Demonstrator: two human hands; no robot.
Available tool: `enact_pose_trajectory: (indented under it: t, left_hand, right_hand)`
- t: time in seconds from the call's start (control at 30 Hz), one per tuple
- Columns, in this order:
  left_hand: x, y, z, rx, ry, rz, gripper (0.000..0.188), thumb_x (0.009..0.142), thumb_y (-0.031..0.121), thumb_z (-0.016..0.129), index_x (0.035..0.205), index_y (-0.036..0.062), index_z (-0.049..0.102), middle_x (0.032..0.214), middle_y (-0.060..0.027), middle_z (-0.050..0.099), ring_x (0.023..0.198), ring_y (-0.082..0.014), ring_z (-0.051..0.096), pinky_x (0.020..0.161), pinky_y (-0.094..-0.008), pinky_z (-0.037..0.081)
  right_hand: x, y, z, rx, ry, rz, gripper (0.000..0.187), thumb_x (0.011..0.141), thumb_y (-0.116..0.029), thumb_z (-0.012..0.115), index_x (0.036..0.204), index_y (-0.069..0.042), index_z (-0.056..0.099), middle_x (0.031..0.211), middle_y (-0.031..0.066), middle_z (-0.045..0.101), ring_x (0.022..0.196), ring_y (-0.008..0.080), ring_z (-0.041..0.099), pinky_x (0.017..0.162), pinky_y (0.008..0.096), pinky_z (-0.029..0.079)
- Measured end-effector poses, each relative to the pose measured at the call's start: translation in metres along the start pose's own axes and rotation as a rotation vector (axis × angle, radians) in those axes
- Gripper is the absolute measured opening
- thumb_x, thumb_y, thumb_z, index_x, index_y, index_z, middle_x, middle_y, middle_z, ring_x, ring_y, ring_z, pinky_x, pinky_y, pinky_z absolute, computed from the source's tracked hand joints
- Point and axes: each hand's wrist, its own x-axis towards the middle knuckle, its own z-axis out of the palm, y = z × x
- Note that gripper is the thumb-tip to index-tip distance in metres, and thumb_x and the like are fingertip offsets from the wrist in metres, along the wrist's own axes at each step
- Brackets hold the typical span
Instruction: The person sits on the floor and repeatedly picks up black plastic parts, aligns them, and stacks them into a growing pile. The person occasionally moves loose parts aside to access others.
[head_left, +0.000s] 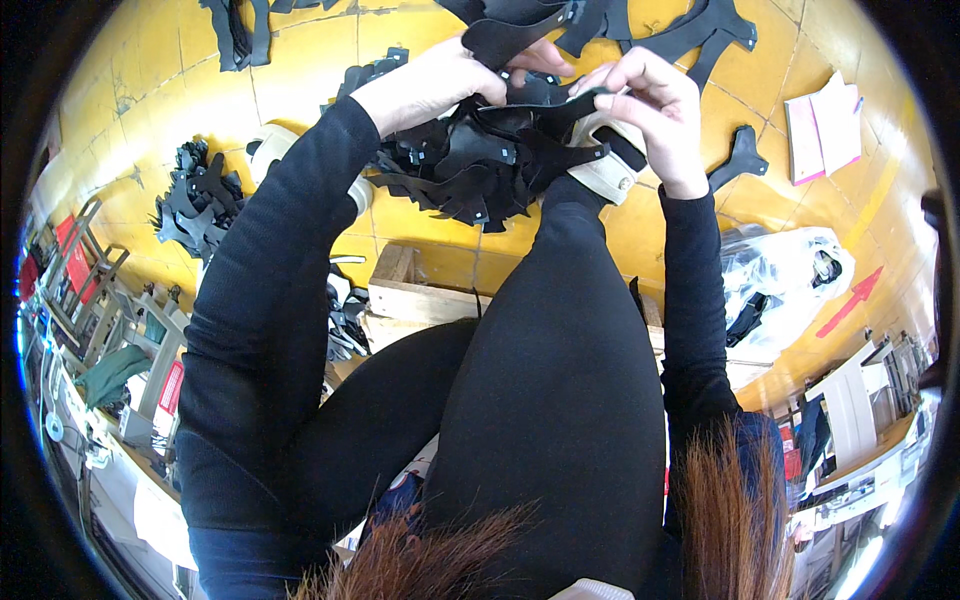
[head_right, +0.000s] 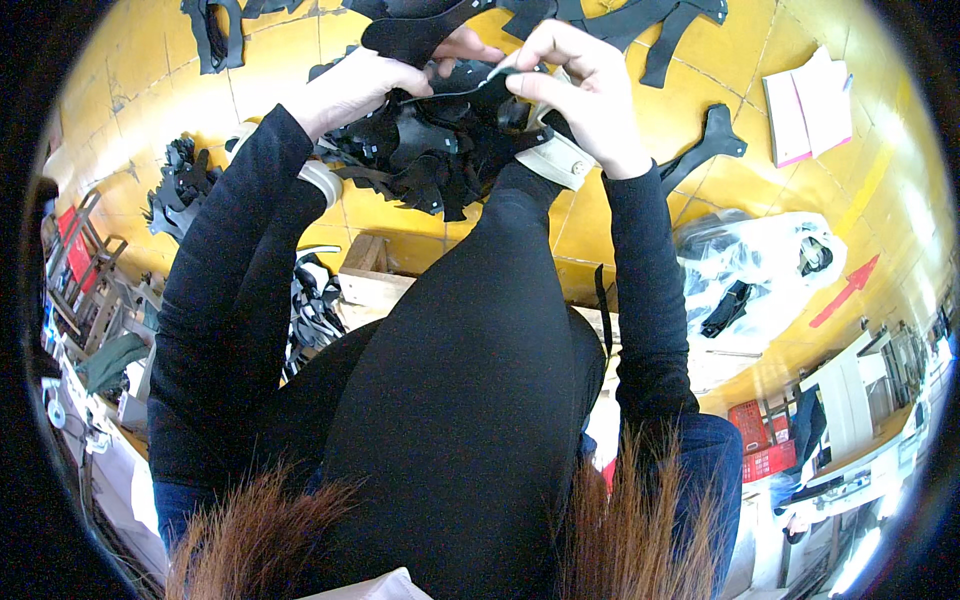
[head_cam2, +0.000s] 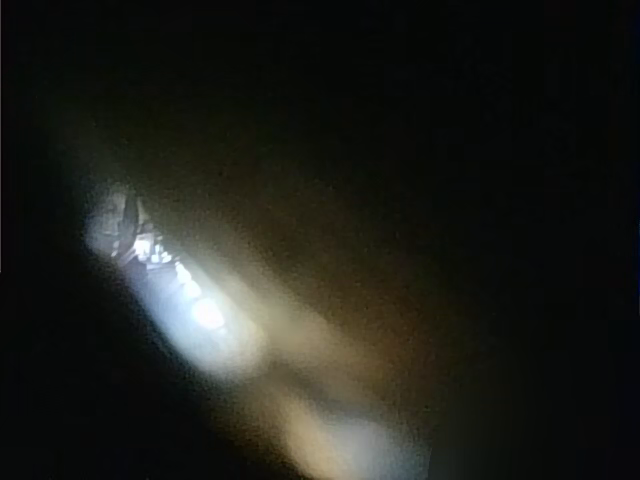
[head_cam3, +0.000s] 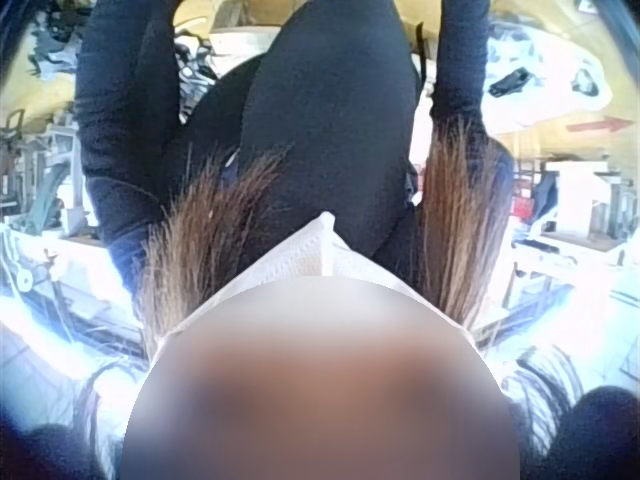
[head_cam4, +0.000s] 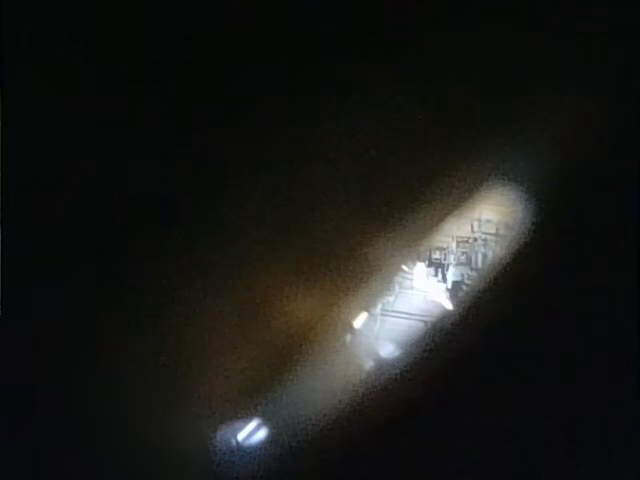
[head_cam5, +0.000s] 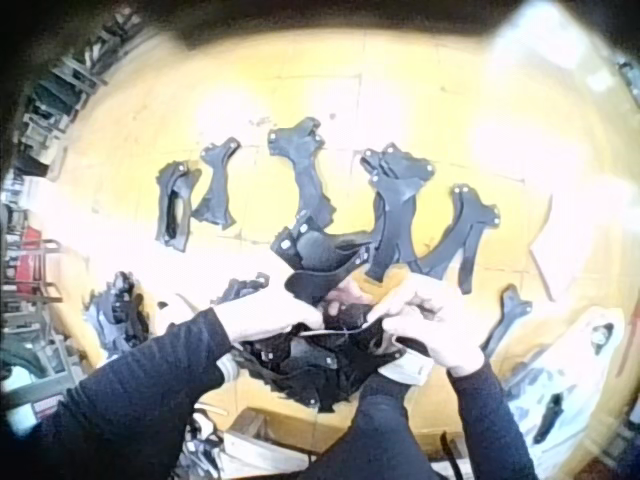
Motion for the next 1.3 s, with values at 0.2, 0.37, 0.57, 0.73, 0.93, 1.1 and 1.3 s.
enact_pose_trajectory:
  t: [0.2, 0.37, 0.57, 0.73, 0.93, 1.1, 1.3]
  left_hand:
    - [0.015, 0.000, 0.015, -0.332, -0.055, -0.106, 0.029, 0.085, 0.018, 0.078, 0.111, 0.0075, 0.072, 0.107, -0.0017, 0.071, 0.098, -0.0105, 0.062, 0.089, -0.0278, 0.049]
    - [0.023, -0.004, 0.033, -0.385, -0.001, -0.020, 0.022, 0.091, 0.026, 0.074, 0.106, 0.0109, 0.072, 0.099, 0.0047, 0.066, 0.085, -0.0076, 0.054, 0.077, -0.0253, 0.044]
    - [0.023, 0.017, 0.012, -0.568, 0.110, 0.104, 0.029, 0.104, 0.030, 0.052, 0.090, 0.0052, 0.060, 0.089, -0.0015, 0.059, 0.080, -0.0089, 0.050, 0.079, -0.0256, 0.041]
    - [0.020, 0.039, -0.021, -0.817, 0.312, 0.067, 0.016, 0.100, 0.012, 0.060, 0.106, -0.0014, 0.063, 0.091, -0.0054, 0.065, 0.073, -0.0103, 0.056, 0.066, -0.0196, 0.046]
    - [0.019, 0.036, -0.035, -0.770, 0.349, 0.073, 0.016, 0.099, 0.014, 0.060, 0.106, -0.0004, 0.062, 0.080, 0.0021, 0.053, 0.067, -0.0050, 0.044, 0.059, -0.0190, 0.036]
    - [0.017, 0.026, -0.035, -0.756, 0.299, 0.019, 0.015, 0.099, 0.014, 0.060, 0.107, 0.0003, 0.062, 0.078, 0.0040, 0.050, 0.066, -0.0045, 0.042, 0.059, -0.0191, 0.035]
    - [0.016, 0.016, -0.040, -0.743, 0.385, 0.027, 0.015, 0.096, 0.011, 0.064, 0.107, 0.0004, 0.066, 0.077, 0.0045, 0.052, 0.065, -0.0048, 0.044, 0.059, -0.0196, 0.036]
  right_hand:
    - [0.024, 0.006, -0.004, 0.247, 0.327, -0.063, 0.013, 0.088, 0.000, 0.067, 0.100, -0.004, 0.064, 0.093, 0.0049, 0.070, 0.086, 0.0122, 0.066, 0.085, 0.0253, 0.050]
    - [0.030, 0.001, -0.008, -0.065, 0.386, 0.147, 0.024, 0.096, -0.015, 0.064, 0.116, -0.002, 0.062, 0.094, 0.0027, 0.066, 0.092, 0.0113, 0.062, 0.083, 0.0274, 0.049]
    - [0.028, 0.038, -0.011, -0.844, 0.161, 0.089, 0.022, 0.095, -0.018, 0.063, 0.114, -0.006, 0.067, 0.094, 0.0076, 0.072, 0.082, 0.0153, 0.069, 0.075, 0.0287, 0.053]
    - [0.025, 0.073, 0.003, -1.174, 0.022, -0.051, 0.023, 0.091, -0.022, 0.066, 0.111, -0.011, 0.068, 0.094, 0.0061, 0.073, 0.090, 0.0252, 0.068, 0.080, 0.0373, 0.051]
    - [0.027, 0.086, 0.017, -1.425, 0.016, 0.117, 0.025, 0.084, -0.025, 0.072, 0.107, -0.014, 0.068, 0.091, 0.0026, 0.069, 0.098, 0.0250, 0.064, 0.088, 0.0430, 0.045]
    - [0.017, 0.080, 0.010, -1.498, -0.013, 0.135, 0.026, 0.079, -0.019, 0.073, 0.105, -0.018, 0.071, 0.100, 0.0034, 0.064, 0.106, 0.0258, 0.059, 0.089, 0.0432, 0.044]
    - [0.005, 0.072, 0.002, -1.427, -0.120, -0.036, 0.031, 0.074, -0.015, 0.071, 0.105, -0.021, 0.074, 0.100, 0.0014, 0.063, 0.102, 0.0237, 0.059, 0.092, 0.0422, 0.043]
